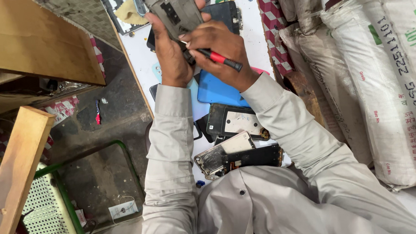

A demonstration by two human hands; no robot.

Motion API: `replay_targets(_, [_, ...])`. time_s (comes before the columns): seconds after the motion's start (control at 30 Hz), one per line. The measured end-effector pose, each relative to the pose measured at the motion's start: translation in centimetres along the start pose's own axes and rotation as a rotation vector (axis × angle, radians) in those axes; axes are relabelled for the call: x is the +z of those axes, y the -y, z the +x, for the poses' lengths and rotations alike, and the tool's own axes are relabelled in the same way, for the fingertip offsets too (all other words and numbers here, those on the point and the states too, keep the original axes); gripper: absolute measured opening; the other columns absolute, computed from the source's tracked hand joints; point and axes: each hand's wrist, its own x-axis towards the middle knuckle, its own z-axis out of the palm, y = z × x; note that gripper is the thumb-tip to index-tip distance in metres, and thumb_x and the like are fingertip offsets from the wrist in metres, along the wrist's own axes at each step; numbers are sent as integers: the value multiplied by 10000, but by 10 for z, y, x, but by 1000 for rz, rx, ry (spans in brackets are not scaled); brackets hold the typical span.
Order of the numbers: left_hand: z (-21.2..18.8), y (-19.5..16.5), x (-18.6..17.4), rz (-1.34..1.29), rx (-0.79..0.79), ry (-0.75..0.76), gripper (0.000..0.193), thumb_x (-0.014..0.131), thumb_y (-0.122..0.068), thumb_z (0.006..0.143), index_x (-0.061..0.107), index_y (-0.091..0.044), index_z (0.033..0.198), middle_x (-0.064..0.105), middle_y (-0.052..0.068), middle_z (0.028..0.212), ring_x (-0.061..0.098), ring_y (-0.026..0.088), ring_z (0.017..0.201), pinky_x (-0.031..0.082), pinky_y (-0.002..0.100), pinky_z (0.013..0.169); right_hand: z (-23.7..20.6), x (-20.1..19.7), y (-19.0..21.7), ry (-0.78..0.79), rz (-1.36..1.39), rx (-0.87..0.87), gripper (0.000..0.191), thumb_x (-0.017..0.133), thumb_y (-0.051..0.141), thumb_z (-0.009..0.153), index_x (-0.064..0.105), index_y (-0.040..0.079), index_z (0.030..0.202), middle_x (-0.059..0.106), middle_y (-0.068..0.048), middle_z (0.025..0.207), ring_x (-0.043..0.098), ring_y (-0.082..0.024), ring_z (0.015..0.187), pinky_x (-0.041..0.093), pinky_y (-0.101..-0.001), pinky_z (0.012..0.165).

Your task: The person uses a screwdriver to remove screws from the back of a disassembled mobile phone. The person holds the phone in one hand and turns the screwdriver with the other, working on the internal frame of the device.

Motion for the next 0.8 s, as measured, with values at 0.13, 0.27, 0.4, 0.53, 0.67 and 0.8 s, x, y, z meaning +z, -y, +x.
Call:
replay_targets(0.13, [0,2,-2,35,-16,45,790,310,-682,1077,555,-19,1430,688,174,1300,687,258,1163,581,362,1044,-2,-2,-3,-81,70,44,165,718,27,1024,663,44,1180,732,-104,1263,727,-253,1150,489,-442,1161])
replay_targets(0.27, [0,6,-5,-37,-38,65,772,309,-659,1094,582,2,1384,689,166,1307,686,255,1168,582,366,1051,-4,-5,-8,0,98,61,140,727,51,1019,655,77,1136,732,-76,1224,739,-243,1159,529,-375,1114])
replay_targets(0.4, [0,7,-6,3,-24,43,769,318,-656,1108,584,11,1383,698,182,1307,694,268,1166,576,367,1060,-2,-5,-9,-23,124,71,116,688,7,1013,648,42,1116,739,-87,1238,737,-251,1156,447,-459,1216])
replay_targets(0.53, [-3,5,-4,-12,-58,53,763,329,-654,1117,582,13,1390,692,175,1310,686,257,1176,573,368,1055,-1,-7,-10,-32,106,67,141,717,7,967,661,20,1095,728,-130,1216,728,-265,1113,454,-443,1147])
replay_targets(0.67, [-2,5,-2,-27,-43,57,766,320,-653,1106,585,9,1386,692,170,1314,688,262,1168,580,375,1047,-4,-7,-13,30,133,99,99,731,39,985,671,66,1059,742,-81,1171,751,-228,1107,545,-372,1095])
replay_targets(0.8, [-3,3,0,33,-42,80,772,320,-659,1115,588,12,1386,692,169,1318,680,252,1202,569,366,1079,-4,-6,-19,-63,251,97,137,741,32,1048,675,34,1168,728,-117,1286,720,-282,1209,548,-344,1081])
